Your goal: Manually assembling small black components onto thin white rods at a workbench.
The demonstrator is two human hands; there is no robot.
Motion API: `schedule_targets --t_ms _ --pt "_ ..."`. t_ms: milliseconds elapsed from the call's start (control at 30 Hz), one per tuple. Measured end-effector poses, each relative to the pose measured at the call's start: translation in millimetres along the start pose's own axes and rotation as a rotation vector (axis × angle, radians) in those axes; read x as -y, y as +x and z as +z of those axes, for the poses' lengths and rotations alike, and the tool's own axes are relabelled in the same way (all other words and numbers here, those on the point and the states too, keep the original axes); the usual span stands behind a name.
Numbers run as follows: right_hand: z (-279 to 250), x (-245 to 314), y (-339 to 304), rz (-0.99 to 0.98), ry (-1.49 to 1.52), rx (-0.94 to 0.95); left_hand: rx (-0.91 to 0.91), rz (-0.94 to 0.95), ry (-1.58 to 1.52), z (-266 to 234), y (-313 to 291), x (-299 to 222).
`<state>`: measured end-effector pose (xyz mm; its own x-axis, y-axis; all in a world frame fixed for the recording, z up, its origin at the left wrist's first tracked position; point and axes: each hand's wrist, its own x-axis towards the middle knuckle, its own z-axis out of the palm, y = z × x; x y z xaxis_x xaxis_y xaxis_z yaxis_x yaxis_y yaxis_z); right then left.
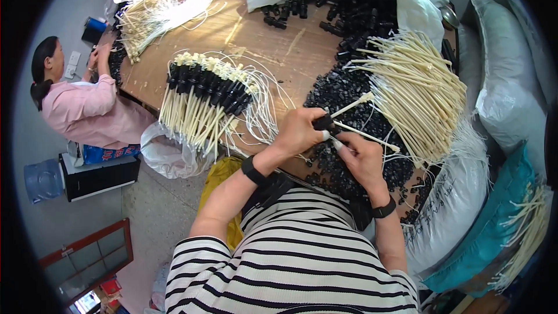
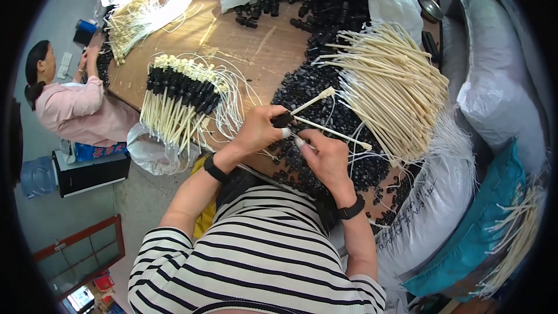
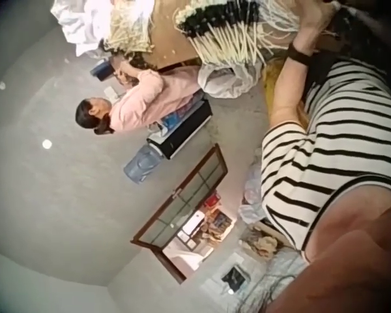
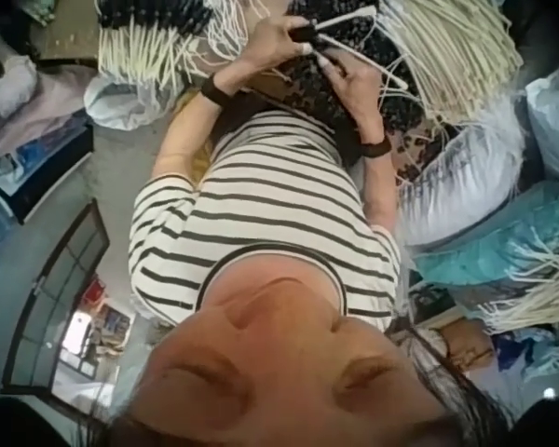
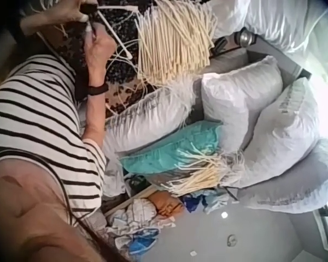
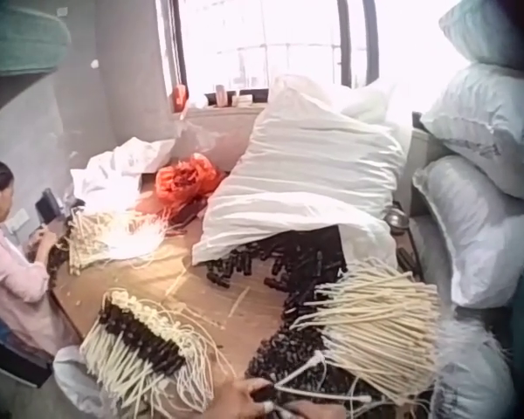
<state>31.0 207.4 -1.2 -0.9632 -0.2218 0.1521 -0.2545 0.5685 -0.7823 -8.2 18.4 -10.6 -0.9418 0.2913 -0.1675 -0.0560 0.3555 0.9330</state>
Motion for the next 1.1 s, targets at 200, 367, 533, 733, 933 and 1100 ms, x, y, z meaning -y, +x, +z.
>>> schedule_targets --t_ms 200,367,533,733,933,1100 --pt "6.7 -1.4 6.8 -0.076 -0.185 -0.147 -0.026 0.251 0.495 -12.4 -3.3 9.4" --pt "11.3 -7.2 7.1 -0.116 -0.219 -0.150 0.007 0.279 0.498 -9.0 -3.4 3.9" --pt "14.8 -4.9 5.7 -0.116 -0.168 -0.116 0.071 0.342 0.453 -2.5 -5.1 3.1" --pt "14.1 -5.2 2.7 0.039 0.047 -0.042 0.223 0.207 0.415 -4.4 -3.9 -9.2" --pt "10.8 1.7 4.8 -0.092 -0.050 0.025 0.213 0.251 0.073 -6.9 -0.7 -2.9" --pt "16.2 2.0 2.0 -0.131 -0.099 -0.012 0.000 0.508 0.180 -13.7 -3.6 2.1"
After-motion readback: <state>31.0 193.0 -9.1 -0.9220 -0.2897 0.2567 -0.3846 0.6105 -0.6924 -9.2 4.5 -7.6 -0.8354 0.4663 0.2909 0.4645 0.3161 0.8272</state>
